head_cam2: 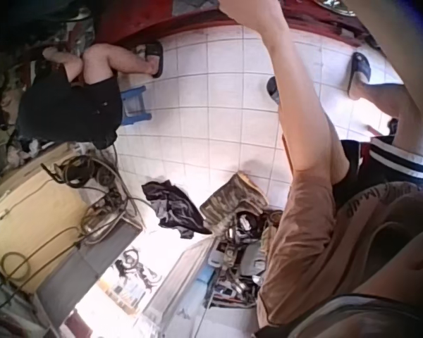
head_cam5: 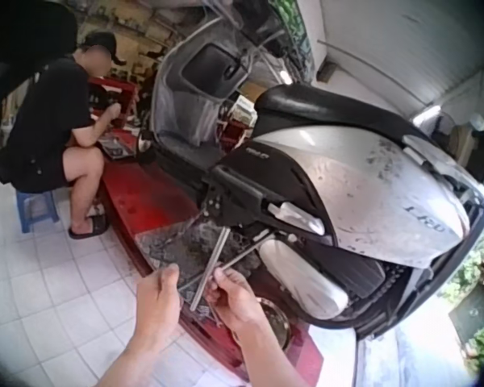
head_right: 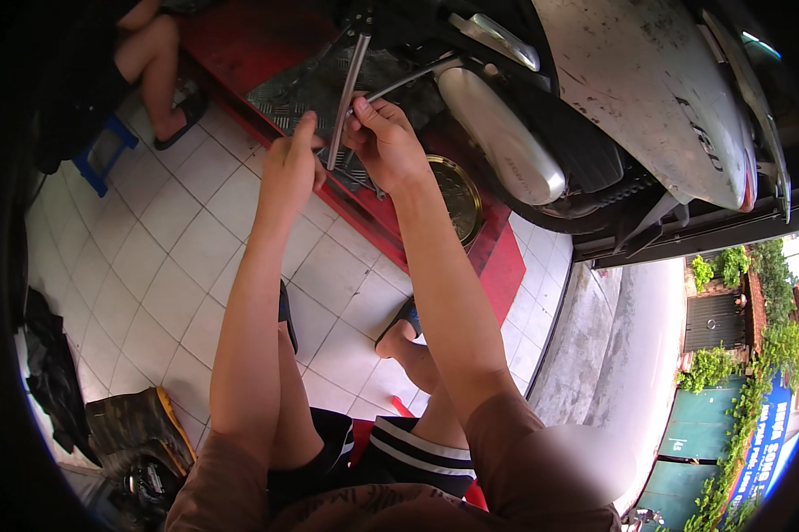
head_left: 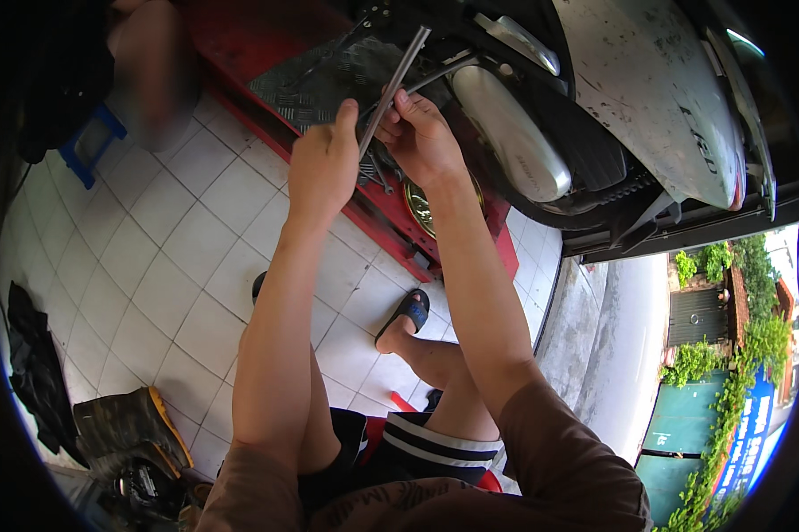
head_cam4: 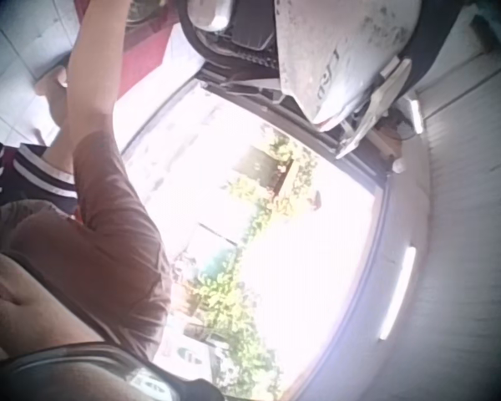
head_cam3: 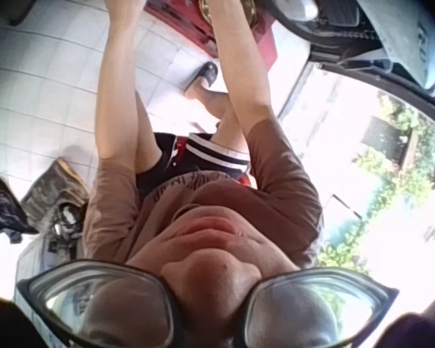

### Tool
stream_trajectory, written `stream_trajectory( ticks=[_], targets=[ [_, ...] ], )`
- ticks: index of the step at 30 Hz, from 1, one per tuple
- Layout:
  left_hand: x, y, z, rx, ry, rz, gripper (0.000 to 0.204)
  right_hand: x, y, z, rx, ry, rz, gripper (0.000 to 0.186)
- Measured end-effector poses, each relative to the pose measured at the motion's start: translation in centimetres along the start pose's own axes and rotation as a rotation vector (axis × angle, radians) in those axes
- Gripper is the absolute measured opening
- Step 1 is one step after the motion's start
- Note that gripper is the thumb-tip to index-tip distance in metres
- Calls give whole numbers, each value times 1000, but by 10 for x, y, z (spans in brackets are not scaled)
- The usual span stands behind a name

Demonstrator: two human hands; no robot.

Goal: The person uses a T-handle wrench to tighten a bolt on the rear wheel of a white motorcycle. The person is seated on a red stool in a workshop, manipulating the tool with both hands to apply torque to the wheel hub area.

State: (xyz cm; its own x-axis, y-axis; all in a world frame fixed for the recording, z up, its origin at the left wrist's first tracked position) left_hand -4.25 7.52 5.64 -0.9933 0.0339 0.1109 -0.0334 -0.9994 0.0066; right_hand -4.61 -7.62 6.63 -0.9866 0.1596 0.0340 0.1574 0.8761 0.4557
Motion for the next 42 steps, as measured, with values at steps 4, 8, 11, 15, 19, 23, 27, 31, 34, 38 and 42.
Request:
stream_trajectory(
  ticks=[4, 8, 11, 15, 19, 23, 27, 31, 34, 38, 42],
  targets=[
    [5, -11, 9, 175, 18, -559, 61, -5, 1, -4, 72, 65, 67, 19],
    [10, -23, 33, 252, -12, -358, 63, -1, 0, 3, 102, 10, 190, 19],
    [9, -31, 33, 143, -129, -491, 64, -3, -1, -1, -1, 24, 134, 19],
    [9, -29, 33, 271, -112, -568, 71, -6, -3, -3, 81, -37, 185, 23],
    [5, -27, 27, 143, -215, -577, 64, -11, -3, -6, 56, -40, 168, 20],
    [16, -28, 43, 403, -59, -522, 58, -10, -1, -8, 61, -26, 166, 20],
    [8, -31, 36, 195, -177, -609, 61, -3, -1, -7, 41, -28, 284, 20],
    [5, -36, 29, 304, -130, -557, 62, -1, -8, -10, 43, -19, 211, 19],
    [7, -34, 25, 305, -158, -404, 62, -6, -9, -12, -24, -18, 197, 18],
    [14, -28, 25, 130, 25, -812, 67, -6, 13, -11, 23, -54, 404, 16],
    [19, -30, 47, 357, -111, -375, 60, -9, -17, -8, 1, -20, 213, 14]
  ],
)
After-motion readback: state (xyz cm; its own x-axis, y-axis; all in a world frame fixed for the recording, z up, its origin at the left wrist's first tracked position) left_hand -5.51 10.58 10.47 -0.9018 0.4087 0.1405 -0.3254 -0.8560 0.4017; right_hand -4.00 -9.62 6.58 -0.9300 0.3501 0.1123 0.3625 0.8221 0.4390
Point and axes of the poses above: each hand's wrist, its own x-axis away from the middle knuckle, its own y-axis out of the palm, z = x × y, the point moved 1 cm from there along -x, towards the middle knuckle, and after that the axes turned 12 degrees about z, right-handed, at the moved point
